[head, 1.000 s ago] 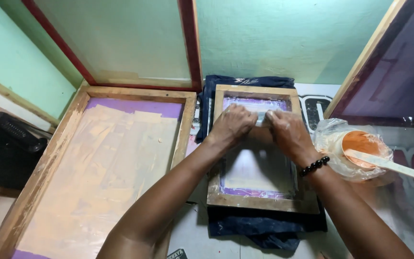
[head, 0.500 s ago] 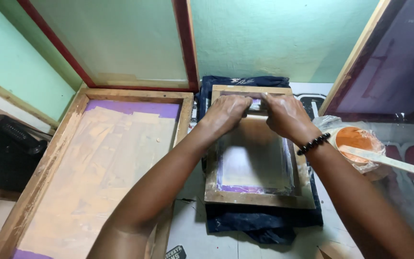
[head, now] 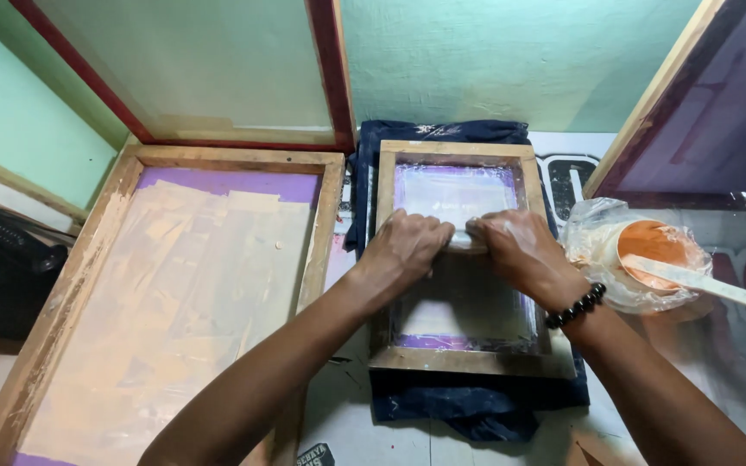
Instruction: The person uses a squeegee to pull white ink across a screen printing frame placed over a dark garment. They repeatedly pull the squeegee from top to bottom to transfer the ink through the screen mesh onto the fabric below.
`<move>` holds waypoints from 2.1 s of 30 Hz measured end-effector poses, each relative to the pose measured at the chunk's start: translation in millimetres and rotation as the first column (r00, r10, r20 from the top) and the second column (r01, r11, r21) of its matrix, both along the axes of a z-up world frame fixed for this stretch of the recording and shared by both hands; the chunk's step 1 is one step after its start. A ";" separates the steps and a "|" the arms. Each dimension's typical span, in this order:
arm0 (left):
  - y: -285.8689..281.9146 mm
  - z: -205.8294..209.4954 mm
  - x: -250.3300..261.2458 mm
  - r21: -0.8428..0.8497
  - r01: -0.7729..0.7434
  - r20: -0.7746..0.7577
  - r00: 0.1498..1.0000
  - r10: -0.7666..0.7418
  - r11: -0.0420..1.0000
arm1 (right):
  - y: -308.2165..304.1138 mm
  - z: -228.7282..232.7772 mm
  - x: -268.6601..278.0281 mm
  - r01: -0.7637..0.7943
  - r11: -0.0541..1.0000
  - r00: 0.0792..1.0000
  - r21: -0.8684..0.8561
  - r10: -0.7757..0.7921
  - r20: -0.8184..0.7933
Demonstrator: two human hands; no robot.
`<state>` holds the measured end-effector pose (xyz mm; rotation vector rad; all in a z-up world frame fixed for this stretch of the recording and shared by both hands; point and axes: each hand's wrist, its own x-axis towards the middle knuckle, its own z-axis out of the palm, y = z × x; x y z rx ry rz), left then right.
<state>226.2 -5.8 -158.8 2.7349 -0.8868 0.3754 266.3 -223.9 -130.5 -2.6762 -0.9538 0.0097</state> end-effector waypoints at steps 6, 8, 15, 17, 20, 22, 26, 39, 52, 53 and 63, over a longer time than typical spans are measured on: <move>-16.2 33.7 -19.1 0.079 -0.099 0.018 0.995 0.098 0.992 | 5.8 71.6 -29.7 0.178 0.974 0.980 -0.140 -0.189 -0.069; -25.1 21.2 4.2 0.064 -0.212 0.118 0.972 0.204 0.975 | -2.6 39.8 2.8 0.113 0.989 0.981 -0.093 -0.096 0.171; -11.0 -41.3 29.1 0.024 -0.260 0.006 0.966 0.260 0.965 | -0.4 -45.0 20.1 0.043 0.994 0.990 0.099 -0.056 0.130; -9.9 -32.3 9.3 0.057 -0.215 -0.086 0.972 0.219 0.975 | -2.0 -46.1 0.0 -0.002 1.000 0.986 -0.010 0.004 0.167; -6.5 30.7 -8.9 0.065 -0.139 -0.266 0.952 0.151 0.988 | -1.8 -9.7 -17.2 -0.005 0.991 0.987 -0.137 0.027 0.158; -5.8 57.6 -2.7 0.039 -0.118 -0.363 0.923 0.124 0.992 | -3.1 7.1 -9.4 0.028 0.987 0.994 -0.160 -0.011 0.107; -5.6 44.7 48.6 -0.058 -0.160 -0.053 0.986 0.157 0.985 | 6.1 0.4 47.7 0.164 0.981 0.932 -0.098 -0.122 0.340; -9.6 1.4 5.2 -0.003 -0.106 0.143 0.984 0.105 0.994 | 1.8 -10.3 13.6 -0.013 0.994 0.950 -0.110 0.047 0.308; -19.7 34.8 -6.0 0.018 -0.179 0.081 0.981 0.177 0.984 | -3.8 18.9 -9.0 0.139 0.986 0.956 -0.097 -0.108 0.271; -17.5 25.0 8.3 0.029 -0.234 0.127 0.965 0.229 0.972 | -2.1 10.4 8.9 0.116 0.990 0.921 -0.081 -0.077 0.381; -15.1 29.4 -23.3 0.028 -0.080 -0.352 0.932 0.084 0.996 | -17.9 -11.0 -47.6 0.056 0.989 0.977 -0.137 -0.026 0.210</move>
